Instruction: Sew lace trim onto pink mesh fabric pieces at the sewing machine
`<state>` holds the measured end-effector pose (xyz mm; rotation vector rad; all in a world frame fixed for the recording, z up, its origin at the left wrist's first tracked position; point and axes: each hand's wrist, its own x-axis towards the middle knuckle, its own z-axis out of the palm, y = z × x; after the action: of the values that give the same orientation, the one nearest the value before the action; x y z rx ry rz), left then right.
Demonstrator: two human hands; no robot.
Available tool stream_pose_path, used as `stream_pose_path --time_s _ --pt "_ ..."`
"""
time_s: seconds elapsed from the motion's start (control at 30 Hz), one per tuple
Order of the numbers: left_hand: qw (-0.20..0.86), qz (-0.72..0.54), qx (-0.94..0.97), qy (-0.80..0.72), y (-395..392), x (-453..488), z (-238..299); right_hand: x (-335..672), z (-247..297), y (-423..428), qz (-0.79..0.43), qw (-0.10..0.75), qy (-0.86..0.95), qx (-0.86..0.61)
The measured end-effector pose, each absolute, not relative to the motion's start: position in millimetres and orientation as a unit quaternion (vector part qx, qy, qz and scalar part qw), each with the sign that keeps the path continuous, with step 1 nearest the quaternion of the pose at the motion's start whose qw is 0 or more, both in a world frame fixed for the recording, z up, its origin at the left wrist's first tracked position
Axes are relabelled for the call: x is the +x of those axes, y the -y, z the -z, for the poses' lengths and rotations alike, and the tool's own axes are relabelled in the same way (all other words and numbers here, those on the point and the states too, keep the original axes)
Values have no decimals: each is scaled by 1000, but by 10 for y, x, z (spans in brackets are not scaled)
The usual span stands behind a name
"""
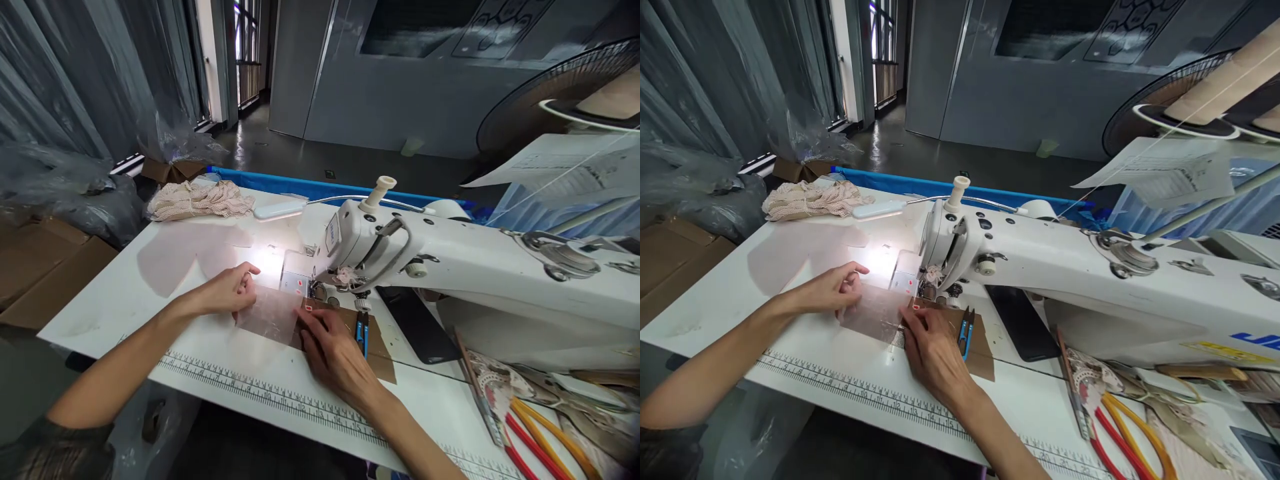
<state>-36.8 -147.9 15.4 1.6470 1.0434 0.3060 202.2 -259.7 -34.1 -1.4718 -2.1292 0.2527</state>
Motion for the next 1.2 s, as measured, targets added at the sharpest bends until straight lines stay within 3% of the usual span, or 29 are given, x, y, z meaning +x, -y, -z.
stream_pose_path --time_s 0.13,0.4,0.7,0.93,1.2 --pt "551 -118 702 -435 1417 -424 -198 1996 379 2551 -10 190 835 -516" --pt "532 -173 688 -462 1500 -226 45 2104 236 2269 -5 115 835 -537" --pt "511 -204 685 -479 1536 -191 73 2323 323 2392 -116 239 809 -524" --pt "486 -219 697 -480 1447 -246 48 2229 347 2368 -57 176 838 -514" --pt "522 -154 708 -450 1509 -207 29 2295 455 2361 -65 220 827 -514"
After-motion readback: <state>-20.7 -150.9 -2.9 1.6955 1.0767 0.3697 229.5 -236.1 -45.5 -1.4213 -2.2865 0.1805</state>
